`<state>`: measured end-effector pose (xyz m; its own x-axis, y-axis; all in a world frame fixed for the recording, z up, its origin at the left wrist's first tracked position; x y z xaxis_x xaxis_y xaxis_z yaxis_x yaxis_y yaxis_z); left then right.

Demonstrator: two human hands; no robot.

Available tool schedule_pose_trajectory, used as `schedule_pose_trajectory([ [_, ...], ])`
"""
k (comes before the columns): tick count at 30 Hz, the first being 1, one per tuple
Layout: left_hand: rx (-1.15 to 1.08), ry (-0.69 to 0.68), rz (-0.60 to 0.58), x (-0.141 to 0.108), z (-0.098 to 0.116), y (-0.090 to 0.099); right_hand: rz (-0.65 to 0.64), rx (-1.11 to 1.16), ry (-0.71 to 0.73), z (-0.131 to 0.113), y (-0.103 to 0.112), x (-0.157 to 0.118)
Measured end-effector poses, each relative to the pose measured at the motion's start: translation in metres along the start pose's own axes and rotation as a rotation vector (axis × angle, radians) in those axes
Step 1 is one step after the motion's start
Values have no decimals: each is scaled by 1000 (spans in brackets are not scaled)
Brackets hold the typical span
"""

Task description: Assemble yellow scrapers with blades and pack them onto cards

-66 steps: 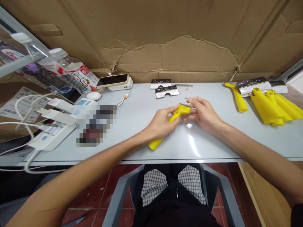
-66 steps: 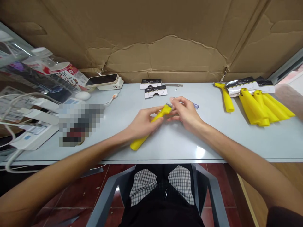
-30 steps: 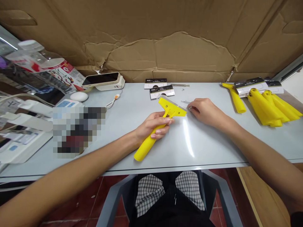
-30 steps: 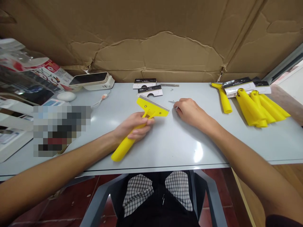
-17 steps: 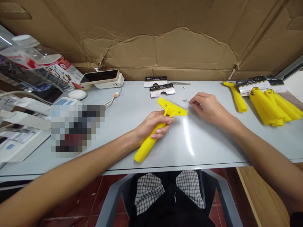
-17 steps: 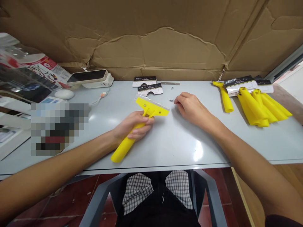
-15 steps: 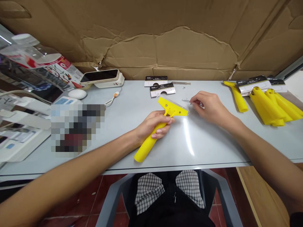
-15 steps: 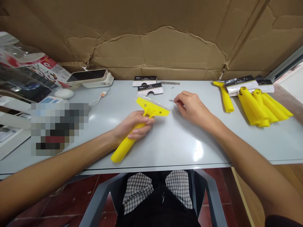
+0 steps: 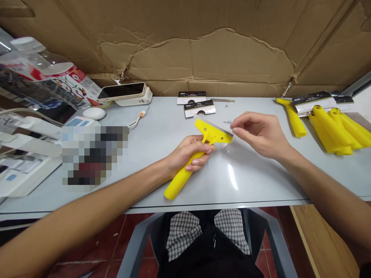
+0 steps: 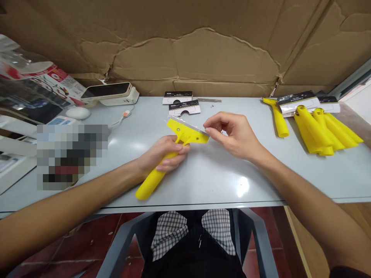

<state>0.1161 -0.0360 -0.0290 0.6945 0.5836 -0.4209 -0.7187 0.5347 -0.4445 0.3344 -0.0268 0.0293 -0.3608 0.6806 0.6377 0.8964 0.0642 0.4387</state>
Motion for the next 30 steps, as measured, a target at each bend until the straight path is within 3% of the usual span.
schedule_pose_trajectory([
  [5,13,15,15,-1,0,-1,-31,113,-4,-1,-13,-4],
  [9,-2,-5,21,-2,3,-5,-9,48,26,-3,-11,-5],
  [17,-24,-38,31,-4,7,-10,-108,-284,222,-20,-11,-4],
  [30,43,-2,13,-6,5,-12,-128,-236,236,-19,-19,-6],
])
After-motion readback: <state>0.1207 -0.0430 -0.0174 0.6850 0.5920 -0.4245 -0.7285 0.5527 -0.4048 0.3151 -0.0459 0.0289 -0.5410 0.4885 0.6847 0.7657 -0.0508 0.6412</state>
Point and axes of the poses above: each hand's wrist, its own x-axis towards the middle knuckle, its own y-axis out of the back of the hand, z = x × y, the point moved 4 cm from there along x, towards the middle knuckle, and after that the axes turned 12 degrees about y, right-handed, at the moved point
